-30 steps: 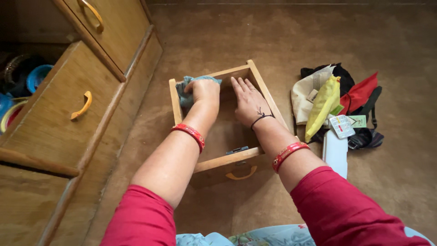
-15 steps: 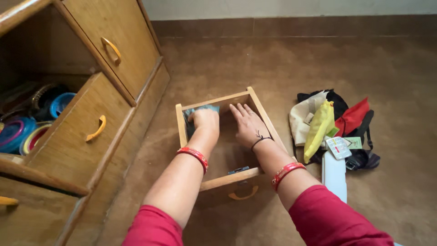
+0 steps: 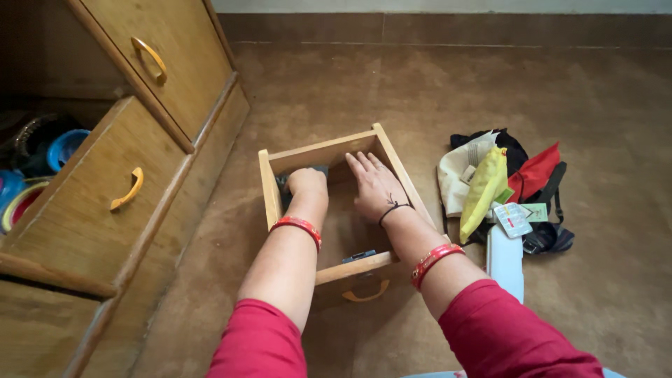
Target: The person cleans a wooden drawer with a cloth, wiping the top, sides, and interior surfaces. They then place several folded fabric items into the drawer.
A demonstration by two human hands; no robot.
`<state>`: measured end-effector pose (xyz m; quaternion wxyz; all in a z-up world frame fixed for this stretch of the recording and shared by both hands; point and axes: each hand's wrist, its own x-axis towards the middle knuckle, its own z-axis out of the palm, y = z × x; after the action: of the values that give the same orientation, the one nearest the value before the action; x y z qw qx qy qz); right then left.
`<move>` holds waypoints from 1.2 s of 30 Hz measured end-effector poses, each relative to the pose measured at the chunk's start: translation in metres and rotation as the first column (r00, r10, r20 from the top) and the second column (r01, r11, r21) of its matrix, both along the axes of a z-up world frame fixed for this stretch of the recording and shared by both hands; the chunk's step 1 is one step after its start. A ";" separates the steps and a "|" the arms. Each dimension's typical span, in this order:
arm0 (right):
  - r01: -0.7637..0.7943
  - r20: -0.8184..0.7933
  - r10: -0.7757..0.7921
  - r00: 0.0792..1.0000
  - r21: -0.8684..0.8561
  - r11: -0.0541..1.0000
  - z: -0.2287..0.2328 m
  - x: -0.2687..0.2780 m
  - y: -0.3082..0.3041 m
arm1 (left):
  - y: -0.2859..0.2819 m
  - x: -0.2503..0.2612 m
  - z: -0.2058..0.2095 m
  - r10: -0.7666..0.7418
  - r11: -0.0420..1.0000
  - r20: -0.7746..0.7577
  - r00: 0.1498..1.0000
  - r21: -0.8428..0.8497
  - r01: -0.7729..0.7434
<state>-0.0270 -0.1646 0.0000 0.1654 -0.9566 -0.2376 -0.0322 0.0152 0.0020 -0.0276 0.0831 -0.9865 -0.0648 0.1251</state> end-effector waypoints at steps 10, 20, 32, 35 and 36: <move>-0.001 0.000 0.001 1.000 -0.027 1.000 -0.003 0.000 0.000 | -0.015 -0.001 0.029 0.016 1.000 0.236 0.972 0.011 -0.019; 0.011 -0.005 -0.011 1.000 -0.019 1.000 -0.007 0.000 -0.001 | 0.005 -0.017 0.015 -0.157 0.966 -0.102 0.982 0.191 0.175; -0.049 0.121 0.038 0.992 0.089 0.995 -0.022 0.009 -0.009 | 0.028 -0.087 0.055 -0.459 0.777 -0.253 0.852 0.352 0.523; -0.082 0.185 0.063 0.981 0.094 0.992 -0.023 0.012 -0.008 | 0.037 -0.093 0.056 -0.449 0.840 -0.284 0.847 0.189 0.508; -0.093 0.200 0.072 0.977 0.093 0.991 -0.024 0.011 -0.007 | 0.041 -0.092 0.058 -0.444 0.859 -0.272 0.854 0.144 0.492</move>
<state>-0.0157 -0.1714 -0.0238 0.1908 -0.9284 -0.2904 -0.1316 -0.0764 0.0430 0.0307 0.2211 -0.9368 0.1756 0.2066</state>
